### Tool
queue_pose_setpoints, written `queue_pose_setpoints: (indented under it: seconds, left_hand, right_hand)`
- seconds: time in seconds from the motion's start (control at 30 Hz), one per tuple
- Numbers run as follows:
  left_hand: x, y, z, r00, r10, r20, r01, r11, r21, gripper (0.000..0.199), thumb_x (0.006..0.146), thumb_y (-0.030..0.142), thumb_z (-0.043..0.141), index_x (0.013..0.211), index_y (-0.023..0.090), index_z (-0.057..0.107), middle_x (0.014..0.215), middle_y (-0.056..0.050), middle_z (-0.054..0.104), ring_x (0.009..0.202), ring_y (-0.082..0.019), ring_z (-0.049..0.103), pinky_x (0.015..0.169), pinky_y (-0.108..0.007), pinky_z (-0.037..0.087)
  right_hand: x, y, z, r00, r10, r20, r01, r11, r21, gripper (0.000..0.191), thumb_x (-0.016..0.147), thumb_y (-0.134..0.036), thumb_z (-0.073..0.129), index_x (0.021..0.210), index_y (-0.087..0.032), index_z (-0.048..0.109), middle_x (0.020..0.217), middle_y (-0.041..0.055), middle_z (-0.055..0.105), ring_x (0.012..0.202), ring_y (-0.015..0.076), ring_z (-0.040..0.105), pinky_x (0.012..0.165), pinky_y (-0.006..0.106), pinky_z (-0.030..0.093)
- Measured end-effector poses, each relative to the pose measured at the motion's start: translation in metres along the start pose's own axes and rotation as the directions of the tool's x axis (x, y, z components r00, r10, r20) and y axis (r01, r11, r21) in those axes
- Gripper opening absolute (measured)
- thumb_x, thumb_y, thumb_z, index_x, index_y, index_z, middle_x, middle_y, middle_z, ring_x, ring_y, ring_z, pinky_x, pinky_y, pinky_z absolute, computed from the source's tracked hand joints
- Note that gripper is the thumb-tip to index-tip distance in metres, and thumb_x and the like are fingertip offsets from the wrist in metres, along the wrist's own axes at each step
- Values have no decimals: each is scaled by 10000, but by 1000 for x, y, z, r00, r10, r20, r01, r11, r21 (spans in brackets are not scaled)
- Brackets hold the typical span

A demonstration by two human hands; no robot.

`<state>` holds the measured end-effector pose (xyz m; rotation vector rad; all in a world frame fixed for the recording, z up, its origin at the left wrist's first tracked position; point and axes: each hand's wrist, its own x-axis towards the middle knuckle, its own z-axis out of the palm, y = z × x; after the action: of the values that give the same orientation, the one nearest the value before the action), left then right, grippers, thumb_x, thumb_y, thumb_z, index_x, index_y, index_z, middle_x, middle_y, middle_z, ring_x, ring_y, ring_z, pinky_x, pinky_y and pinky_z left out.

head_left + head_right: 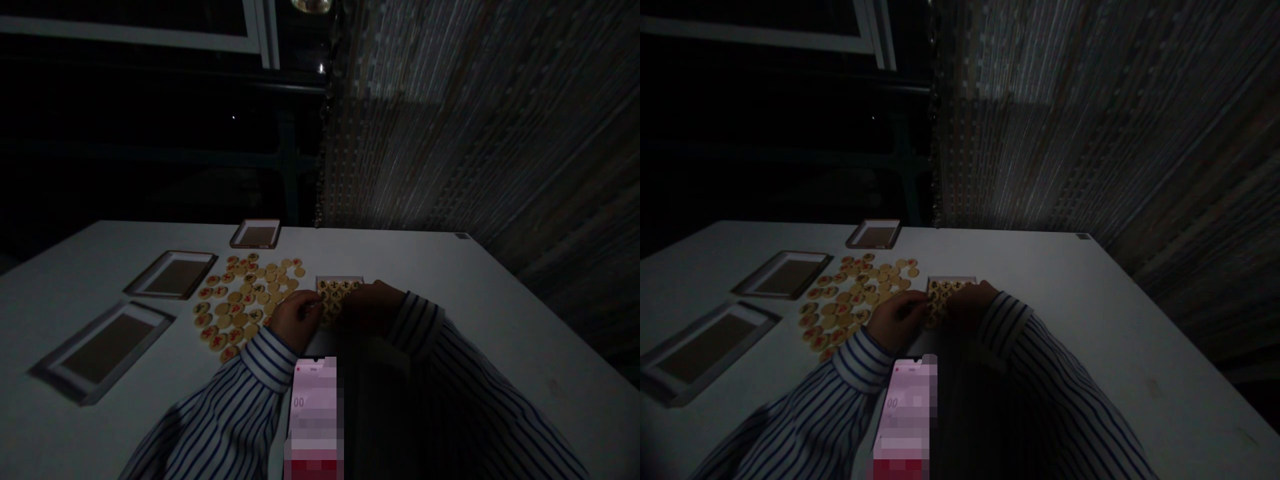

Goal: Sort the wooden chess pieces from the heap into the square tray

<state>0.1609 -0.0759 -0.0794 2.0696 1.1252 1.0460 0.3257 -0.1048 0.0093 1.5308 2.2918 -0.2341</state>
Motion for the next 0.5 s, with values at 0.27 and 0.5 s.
queue_pose_setpoints:
  seconds: [0.27, 0.5]
  left_hand:
    - [0, 2, -1, 1000, 15, -6, -15, 1000, 13, 148, 712, 206, 525, 824, 179, 618, 838, -51, 640, 782, -153, 593, 735, -306, 487]
    - [0, 3, -5, 999, 8, -35, -8, 1000, -9, 152, 713, 217, 520, 817, 170, 620, 840, -51, 641, 796, -155, 595, 738, -292, 481]
  right_hand:
    - [-1, 1, 1, 1000, 16, -11, -16, 1000, -10, 285, 758, -415, 447, 881, -222, 617, 926, 71, 638, 834, 205, 590, 662, 301, 412]
    - [-20, 10, -18, 987, -12, -161, -3, 995, -96, 274, 739, -343, 469, 960, -207, 558, 948, 86, 622, 848, 211, 568, 680, 310, 390]
